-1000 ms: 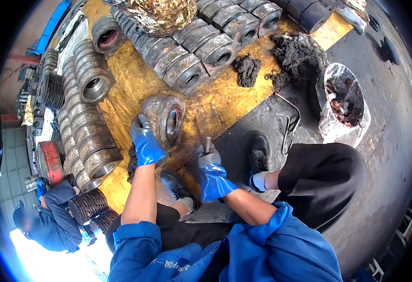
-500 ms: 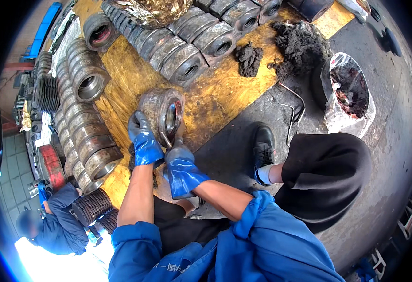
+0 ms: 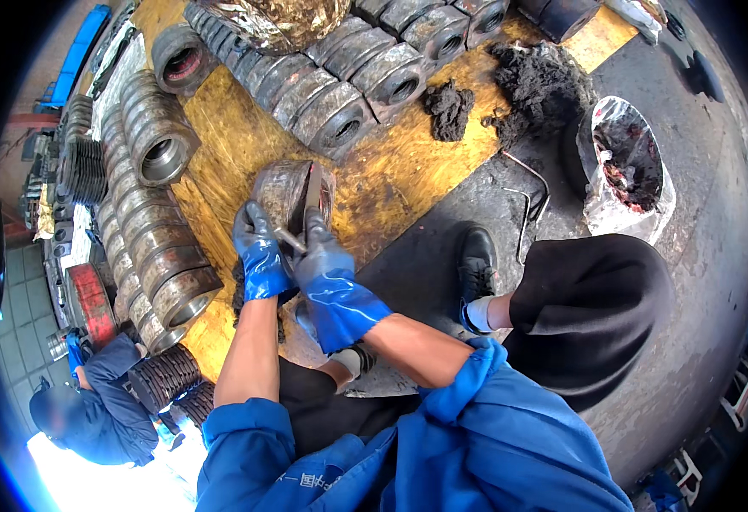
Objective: The person sits on the floor and uses a metal file to scrape and clean the surface of a cylindrical metal part. They then use a red ring to wipe the part and file the ring itself, placing the cleaned items on a pile of similar parts.
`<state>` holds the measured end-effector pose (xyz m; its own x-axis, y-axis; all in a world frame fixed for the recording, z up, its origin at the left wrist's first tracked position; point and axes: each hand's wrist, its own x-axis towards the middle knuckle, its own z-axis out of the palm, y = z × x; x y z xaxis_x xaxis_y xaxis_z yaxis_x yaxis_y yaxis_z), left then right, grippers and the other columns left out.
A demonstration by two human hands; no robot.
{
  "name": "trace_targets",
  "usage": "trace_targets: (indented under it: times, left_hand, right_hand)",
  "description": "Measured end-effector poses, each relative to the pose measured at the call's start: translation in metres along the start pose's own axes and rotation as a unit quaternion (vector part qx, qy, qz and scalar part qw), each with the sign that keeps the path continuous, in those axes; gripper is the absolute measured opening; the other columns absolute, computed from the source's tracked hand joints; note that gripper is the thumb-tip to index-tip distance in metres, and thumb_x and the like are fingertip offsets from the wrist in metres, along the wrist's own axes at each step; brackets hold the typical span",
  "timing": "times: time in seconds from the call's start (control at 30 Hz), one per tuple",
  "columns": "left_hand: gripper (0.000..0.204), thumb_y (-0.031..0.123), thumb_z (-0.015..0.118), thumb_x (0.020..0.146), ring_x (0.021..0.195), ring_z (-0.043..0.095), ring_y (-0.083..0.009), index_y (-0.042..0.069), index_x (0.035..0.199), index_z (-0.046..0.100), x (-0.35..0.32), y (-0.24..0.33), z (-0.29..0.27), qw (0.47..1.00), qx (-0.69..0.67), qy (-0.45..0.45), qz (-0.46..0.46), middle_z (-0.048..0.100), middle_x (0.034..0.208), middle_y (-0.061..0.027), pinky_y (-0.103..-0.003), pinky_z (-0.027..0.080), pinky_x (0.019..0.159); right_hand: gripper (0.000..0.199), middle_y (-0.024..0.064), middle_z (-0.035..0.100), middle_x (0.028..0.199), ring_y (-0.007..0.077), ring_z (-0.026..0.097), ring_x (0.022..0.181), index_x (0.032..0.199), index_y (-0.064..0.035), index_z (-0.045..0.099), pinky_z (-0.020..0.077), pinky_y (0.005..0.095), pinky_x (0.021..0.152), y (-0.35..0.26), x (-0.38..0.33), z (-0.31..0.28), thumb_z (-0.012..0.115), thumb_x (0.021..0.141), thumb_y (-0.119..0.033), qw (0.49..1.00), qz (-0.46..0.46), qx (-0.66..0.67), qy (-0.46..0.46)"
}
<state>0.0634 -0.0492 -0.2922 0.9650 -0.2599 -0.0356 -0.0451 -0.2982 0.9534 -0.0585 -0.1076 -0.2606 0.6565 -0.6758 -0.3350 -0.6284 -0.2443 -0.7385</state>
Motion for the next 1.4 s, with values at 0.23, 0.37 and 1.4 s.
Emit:
trace_targets:
  times: [0.23,0.37,1.4]
  left_hand:
    - [0.039,0.033,0.049,0.102,0.082,0.056,-0.0153,-0.004,0.111,0.06,-0.003,0.02,-0.019,0.995,0.077,-0.059,-0.013,0.065,0.096,-0.009,-0.031,0.048,0.076]
    - [0.045,0.034,0.057,0.099,0.092,0.06,-0.0176,-0.004,0.122,0.056,-0.008,0.051,-0.039,0.988,0.115,-0.104,-0.018,0.065,0.108,-0.0113,-0.032,0.05,0.082]
    - [0.066,0.033,0.071,0.083,0.103,0.064,-0.0324,0.01,0.141,0.047,-0.038,0.007,-0.033,0.748,0.641,-0.121,0.126,0.051,0.14,-0.0175,-0.038,0.054,0.084]
  right_hand:
    - [0.057,0.0203,0.066,0.111,0.0377,0.064,0.098,0.14,-0.0113,0.046,0.0527,0.0438,0.083,0.063,-0.035,-0.019,0.059,0.085,-0.012,0.987,-0.064,0.132,0.066]
    - [0.059,0.0173,0.063,0.121,0.0357,0.063,0.105,0.141,-0.0192,0.047,0.0519,0.0427,0.089,0.079,-0.068,-0.035,0.062,0.084,-0.011,0.986,-0.111,0.119,0.04]
    - [0.03,0.009,0.074,0.087,0.0141,0.054,0.042,0.123,-0.0032,0.061,0.0435,0.0293,0.041,0.061,0.022,-0.066,0.05,0.097,-0.013,0.854,0.205,0.462,-0.121]
